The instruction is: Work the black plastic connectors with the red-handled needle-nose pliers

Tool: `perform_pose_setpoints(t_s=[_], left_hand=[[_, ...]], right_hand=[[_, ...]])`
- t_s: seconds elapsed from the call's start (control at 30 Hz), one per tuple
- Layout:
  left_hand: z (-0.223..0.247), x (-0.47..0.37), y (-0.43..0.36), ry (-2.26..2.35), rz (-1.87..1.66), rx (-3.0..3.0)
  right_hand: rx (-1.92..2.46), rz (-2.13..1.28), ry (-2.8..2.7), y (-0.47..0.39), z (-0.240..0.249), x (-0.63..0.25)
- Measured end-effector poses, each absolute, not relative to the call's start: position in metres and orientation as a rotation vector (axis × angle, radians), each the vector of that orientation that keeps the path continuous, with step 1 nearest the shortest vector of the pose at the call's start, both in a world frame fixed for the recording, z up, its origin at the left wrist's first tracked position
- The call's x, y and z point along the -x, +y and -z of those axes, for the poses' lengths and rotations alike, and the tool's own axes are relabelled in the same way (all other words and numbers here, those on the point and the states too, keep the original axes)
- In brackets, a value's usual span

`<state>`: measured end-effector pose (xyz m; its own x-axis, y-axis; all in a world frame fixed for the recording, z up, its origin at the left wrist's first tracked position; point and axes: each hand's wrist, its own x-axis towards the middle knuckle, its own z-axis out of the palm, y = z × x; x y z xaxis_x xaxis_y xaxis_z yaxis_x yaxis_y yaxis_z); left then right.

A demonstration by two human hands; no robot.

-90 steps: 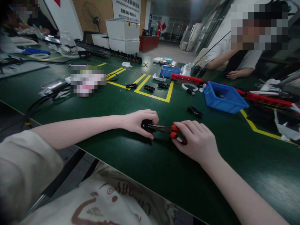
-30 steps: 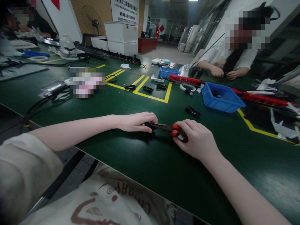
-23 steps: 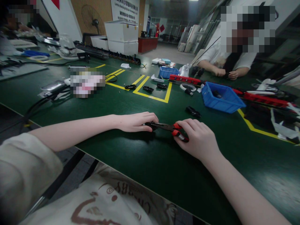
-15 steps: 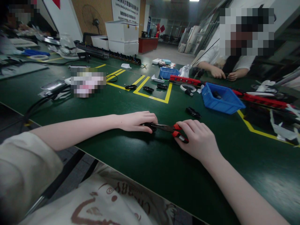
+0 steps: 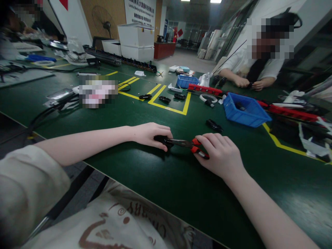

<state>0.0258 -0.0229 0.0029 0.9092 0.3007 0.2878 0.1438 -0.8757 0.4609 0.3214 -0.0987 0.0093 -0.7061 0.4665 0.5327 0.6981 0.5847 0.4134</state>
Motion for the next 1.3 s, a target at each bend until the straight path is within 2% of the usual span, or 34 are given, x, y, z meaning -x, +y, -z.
perform_pose_setpoints(t_s=[0.73, 1.07, 1.3], left_hand=[[-0.0055, -0.0279, -0.0266, 0.507, -0.445, -2.614], [-0.0043, -0.0276, -0.0252, 0.452, -0.463, -2.626], [-0.0042, -0.0275, -0.0241, 0.402, -0.487, -2.619]], right_hand=[[0.96, 1.0, -2.387, -0.0989, -0.0129, -0.3248], [0.946, 0.917, -2.406, -0.0963, -0.0085, -0.3285], [0.902, 0.991, -2.398, -0.0966, -0.0103, -0.3281]])
